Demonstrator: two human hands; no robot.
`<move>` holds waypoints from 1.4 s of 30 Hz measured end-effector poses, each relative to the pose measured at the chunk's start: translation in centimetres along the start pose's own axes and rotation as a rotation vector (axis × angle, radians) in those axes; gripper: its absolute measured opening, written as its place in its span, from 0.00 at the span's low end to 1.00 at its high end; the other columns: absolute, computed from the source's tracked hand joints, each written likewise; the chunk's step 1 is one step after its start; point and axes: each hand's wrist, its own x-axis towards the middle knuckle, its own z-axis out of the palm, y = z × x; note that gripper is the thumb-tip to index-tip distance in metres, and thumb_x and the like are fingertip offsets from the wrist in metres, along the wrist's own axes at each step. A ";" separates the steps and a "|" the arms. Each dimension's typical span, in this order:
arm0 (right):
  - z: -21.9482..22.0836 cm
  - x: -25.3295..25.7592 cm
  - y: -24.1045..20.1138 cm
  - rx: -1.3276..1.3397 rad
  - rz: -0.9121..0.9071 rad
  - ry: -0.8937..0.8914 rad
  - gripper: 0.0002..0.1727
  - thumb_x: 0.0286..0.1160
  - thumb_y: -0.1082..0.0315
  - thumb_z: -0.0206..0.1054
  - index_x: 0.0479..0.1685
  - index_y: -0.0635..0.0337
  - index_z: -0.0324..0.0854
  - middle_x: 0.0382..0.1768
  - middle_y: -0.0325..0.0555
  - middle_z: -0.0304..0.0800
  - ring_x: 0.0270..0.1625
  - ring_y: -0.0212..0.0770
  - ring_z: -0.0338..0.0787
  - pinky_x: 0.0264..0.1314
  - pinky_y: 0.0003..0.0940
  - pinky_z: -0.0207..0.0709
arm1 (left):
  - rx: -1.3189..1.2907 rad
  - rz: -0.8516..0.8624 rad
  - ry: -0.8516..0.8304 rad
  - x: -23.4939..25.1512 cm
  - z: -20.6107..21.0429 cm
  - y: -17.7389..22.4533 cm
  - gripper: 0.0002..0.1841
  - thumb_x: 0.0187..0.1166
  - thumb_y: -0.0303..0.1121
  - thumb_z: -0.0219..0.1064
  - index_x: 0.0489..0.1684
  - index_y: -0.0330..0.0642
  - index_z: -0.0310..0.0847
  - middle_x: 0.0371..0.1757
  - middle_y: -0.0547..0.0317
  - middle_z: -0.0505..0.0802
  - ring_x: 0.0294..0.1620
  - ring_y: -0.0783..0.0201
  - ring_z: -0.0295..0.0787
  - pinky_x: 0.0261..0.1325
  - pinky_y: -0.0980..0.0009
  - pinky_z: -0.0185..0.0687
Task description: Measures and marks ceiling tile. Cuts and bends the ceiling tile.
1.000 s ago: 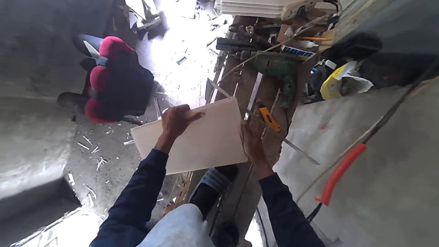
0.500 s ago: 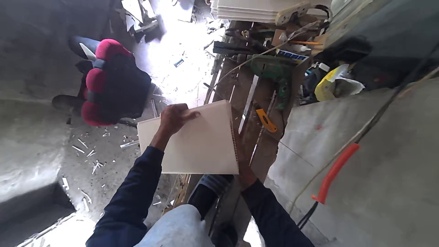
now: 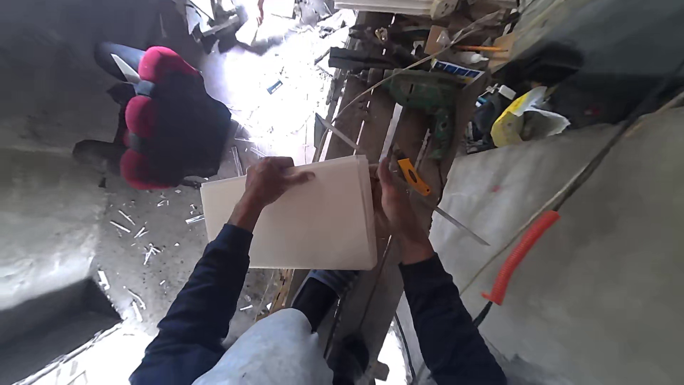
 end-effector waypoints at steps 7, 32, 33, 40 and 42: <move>2.1 -2.0 1.5 0.291 -0.016 0.044 0.26 0.93 0.42 0.45 0.83 0.35 0.71 0.63 0.27 0.89 0.58 0.20 0.88 0.60 0.28 0.86 | -0.157 0.098 -0.041 -0.3 2.4 0.9 0.26 0.68 0.61 0.75 0.20 0.46 0.82 0.20 0.59 0.82 0.27 0.56 0.81 0.36 0.44 0.75; -15.1 4.0 -1.1 -1.106 -0.069 0.878 0.41 0.76 0.44 0.68 0.82 0.63 0.68 0.76 0.77 0.69 0.77 0.79 0.69 0.67 0.80 0.65 | 0.204 -0.337 0.085 -3.2 -2.1 -0.9 0.36 0.72 0.71 0.64 0.28 0.39 0.82 0.31 0.40 0.87 0.41 0.37 0.86 0.41 0.34 0.73; -14.8 4.4 -0.5 -1.123 -0.124 0.802 0.37 0.77 0.47 0.68 0.79 0.64 0.71 0.75 0.77 0.71 0.76 0.78 0.72 0.67 0.78 0.67 | 0.204 -0.332 0.104 -2.9 -2.1 -0.9 0.36 0.73 0.71 0.63 0.29 0.39 0.82 0.31 0.39 0.87 0.40 0.36 0.86 0.41 0.33 0.72; -12.0 7.8 5.8 -1.279 -0.096 0.420 0.28 0.70 0.59 0.78 0.67 0.63 0.79 0.62 0.69 0.84 0.68 0.71 0.83 0.67 0.71 0.75 | 0.214 -0.359 0.198 -2.2 -2.5 -1.3 0.38 0.70 0.72 0.65 0.27 0.37 0.79 0.29 0.39 0.85 0.39 0.36 0.85 0.40 0.33 0.72; -11.9 8.0 6.0 -1.290 -0.059 0.424 0.28 0.73 0.58 0.76 0.70 0.63 0.78 0.65 0.69 0.83 0.70 0.71 0.82 0.68 0.72 0.74 | 0.234 -0.366 0.209 -2.6 -2.6 -1.6 0.37 0.71 0.71 0.65 0.30 0.36 0.80 0.30 0.37 0.86 0.39 0.35 0.85 0.40 0.33 0.72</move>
